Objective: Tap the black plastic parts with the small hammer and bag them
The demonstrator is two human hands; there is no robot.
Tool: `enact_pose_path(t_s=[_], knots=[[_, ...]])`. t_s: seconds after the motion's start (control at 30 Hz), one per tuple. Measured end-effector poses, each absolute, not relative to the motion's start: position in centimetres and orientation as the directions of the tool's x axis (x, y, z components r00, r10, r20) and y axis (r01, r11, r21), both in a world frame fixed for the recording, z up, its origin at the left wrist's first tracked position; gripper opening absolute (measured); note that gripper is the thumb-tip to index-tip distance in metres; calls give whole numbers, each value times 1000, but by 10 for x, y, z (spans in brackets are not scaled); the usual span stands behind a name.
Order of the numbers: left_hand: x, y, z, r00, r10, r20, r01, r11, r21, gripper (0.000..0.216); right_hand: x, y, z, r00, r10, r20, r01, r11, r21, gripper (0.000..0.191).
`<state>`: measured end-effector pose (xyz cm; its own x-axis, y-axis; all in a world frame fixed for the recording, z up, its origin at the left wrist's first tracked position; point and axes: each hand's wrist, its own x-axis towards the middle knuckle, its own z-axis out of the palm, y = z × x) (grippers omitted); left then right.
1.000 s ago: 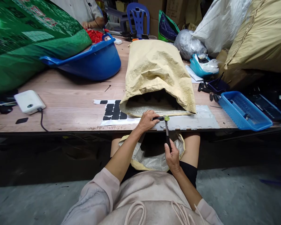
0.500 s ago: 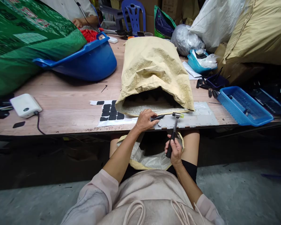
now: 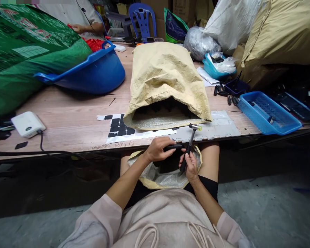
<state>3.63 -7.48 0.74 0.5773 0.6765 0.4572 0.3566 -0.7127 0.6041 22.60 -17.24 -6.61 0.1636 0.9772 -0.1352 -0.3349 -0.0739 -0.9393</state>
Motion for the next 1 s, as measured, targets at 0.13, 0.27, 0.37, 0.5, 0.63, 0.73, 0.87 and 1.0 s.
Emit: enact_pose_path(t_s=[0.13, 0.27, 0.37, 0.5, 0.63, 0.73, 0.87, 1.0], knots=[[34, -113, -23, 547, 763, 344, 513, -630, 582, 19, 225, -173, -65, 168, 978, -121, -335, -59, -941, 42], [39, -128, -48, 491, 871, 22, 734, -427, 528, 16, 225, -172, -68, 172, 978, -117, -328, -55, -943, 42], [45, -127, -41, 502, 864, 40, 706, -436, 558, 16, 226, -173, -70, 175, 977, -122, -322, -60, -945, 41], [46, -94, 2, 289, 897, 334, 668, -439, 601, 23, 226, -173, -71, 175, 977, -125, -329, -61, -942, 41], [36, -14, 44, -155, 941, 301, 763, -79, 642, 28, 225, -172, -71, 175, 978, -112, -344, -46, -938, 40], [31, 43, 54, -323, 944, 72, 775, 220, 592, 27, 225, -172, -70, 175, 979, -108, -347, -41, -937, 40], [33, 77, 52, -369, 928, -57, 773, 340, 535, 21, 225, -172, -70, 172, 979, -111, -347, -45, -937, 39], [30, 67, 55, -376, 921, -102, 760, 369, 534, 27, 224, -173, -71, 163, 981, -109, -357, -44, -933, 40]])
